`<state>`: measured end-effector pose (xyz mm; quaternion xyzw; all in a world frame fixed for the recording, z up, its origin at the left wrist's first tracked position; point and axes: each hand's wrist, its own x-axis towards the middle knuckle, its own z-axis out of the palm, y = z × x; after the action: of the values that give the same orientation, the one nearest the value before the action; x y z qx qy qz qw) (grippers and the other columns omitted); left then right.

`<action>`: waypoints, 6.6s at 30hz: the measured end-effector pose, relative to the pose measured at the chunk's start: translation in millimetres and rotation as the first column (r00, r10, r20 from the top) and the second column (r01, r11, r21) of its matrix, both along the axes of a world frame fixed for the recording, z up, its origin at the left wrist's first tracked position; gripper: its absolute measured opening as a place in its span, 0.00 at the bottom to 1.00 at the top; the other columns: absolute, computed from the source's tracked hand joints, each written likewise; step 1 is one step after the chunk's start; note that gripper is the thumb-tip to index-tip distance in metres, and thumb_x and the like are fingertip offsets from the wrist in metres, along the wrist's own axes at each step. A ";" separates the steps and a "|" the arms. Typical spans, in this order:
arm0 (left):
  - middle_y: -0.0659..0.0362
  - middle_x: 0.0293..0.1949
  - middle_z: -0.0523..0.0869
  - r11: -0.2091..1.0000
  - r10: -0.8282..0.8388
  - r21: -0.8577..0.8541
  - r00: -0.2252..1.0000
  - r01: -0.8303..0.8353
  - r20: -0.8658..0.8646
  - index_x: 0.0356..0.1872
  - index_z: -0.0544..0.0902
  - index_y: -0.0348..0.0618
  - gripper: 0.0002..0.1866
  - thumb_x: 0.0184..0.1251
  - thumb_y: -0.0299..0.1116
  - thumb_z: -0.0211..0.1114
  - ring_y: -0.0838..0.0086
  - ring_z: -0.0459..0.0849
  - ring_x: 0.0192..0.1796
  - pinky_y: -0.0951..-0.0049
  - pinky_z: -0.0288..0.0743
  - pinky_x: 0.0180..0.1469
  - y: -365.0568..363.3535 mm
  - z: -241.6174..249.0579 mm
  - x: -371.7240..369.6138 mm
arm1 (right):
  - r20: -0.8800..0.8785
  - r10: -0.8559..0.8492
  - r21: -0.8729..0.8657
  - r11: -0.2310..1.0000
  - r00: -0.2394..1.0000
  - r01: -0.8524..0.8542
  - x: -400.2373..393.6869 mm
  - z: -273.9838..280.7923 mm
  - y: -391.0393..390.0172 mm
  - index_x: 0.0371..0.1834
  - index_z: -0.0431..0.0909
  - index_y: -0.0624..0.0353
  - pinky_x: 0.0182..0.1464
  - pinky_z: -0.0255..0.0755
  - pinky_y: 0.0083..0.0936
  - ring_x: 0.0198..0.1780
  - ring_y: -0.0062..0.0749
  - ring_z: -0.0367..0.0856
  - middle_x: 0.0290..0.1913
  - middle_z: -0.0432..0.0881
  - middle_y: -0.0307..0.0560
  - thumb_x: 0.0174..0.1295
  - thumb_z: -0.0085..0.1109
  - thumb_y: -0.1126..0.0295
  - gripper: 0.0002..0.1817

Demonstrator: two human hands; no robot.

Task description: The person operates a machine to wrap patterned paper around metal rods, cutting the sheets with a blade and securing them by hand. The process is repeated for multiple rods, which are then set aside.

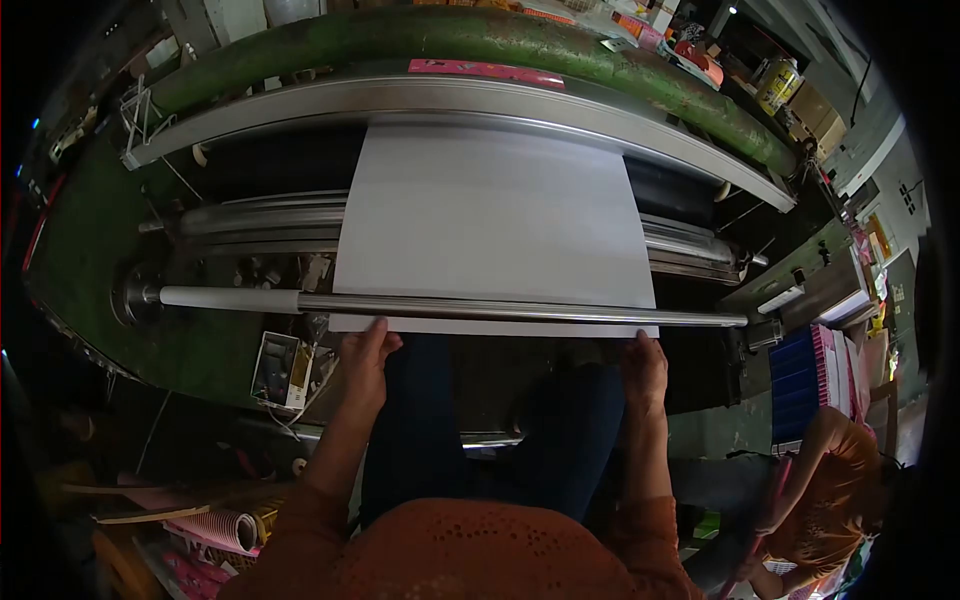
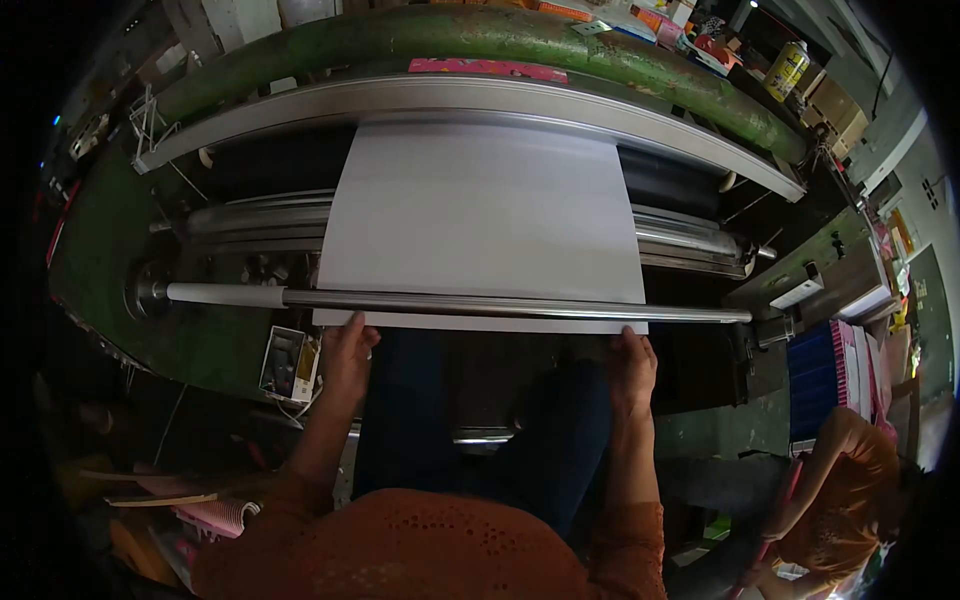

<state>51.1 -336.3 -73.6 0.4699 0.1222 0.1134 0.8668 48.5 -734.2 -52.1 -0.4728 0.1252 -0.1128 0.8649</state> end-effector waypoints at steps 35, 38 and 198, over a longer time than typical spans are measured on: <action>0.56 0.43 0.78 -0.283 -0.442 0.676 0.718 -0.680 0.538 0.44 0.80 0.41 0.18 0.67 0.46 0.60 0.64 0.76 0.45 0.63 0.70 0.47 -62.0 55.6 38.8 | 0.378 0.185 -0.857 -0.301 0.907 0.418 25.7 63.9 127.2 0.41 0.80 0.54 0.52 0.63 0.40 0.51 0.44 0.74 0.45 0.78 0.44 0.51 0.71 0.60 0.17; 0.54 0.43 0.79 -0.342 -0.449 0.685 0.752 -0.643 0.482 0.45 0.79 0.40 0.22 0.69 0.51 0.57 0.62 0.76 0.46 0.60 0.69 0.46 -61.6 52.2 39.4 | 0.395 0.201 -0.849 -0.293 0.896 0.440 33.5 50.9 122.2 0.39 0.79 0.54 0.50 0.63 0.40 0.46 0.43 0.74 0.42 0.77 0.44 0.52 0.69 0.55 0.18; 0.53 0.39 0.77 -0.501 -0.376 0.778 0.905 -0.378 0.198 0.42 0.74 0.41 0.19 0.48 0.34 0.68 0.56 0.77 0.44 0.55 0.69 0.49 24.6 74.6 28.5 | -0.422 0.399 -0.568 -0.816 0.814 0.105 157.5 129.8 -77.8 0.29 0.77 0.58 0.34 0.76 0.37 0.33 0.44 0.83 0.26 0.79 0.45 0.56 0.58 0.70 0.04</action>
<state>79.7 -311.7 1.0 0.9374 -0.2315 0.2601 0.0090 206.0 -812.1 77.7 -0.9360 -0.3171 0.0253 -0.1505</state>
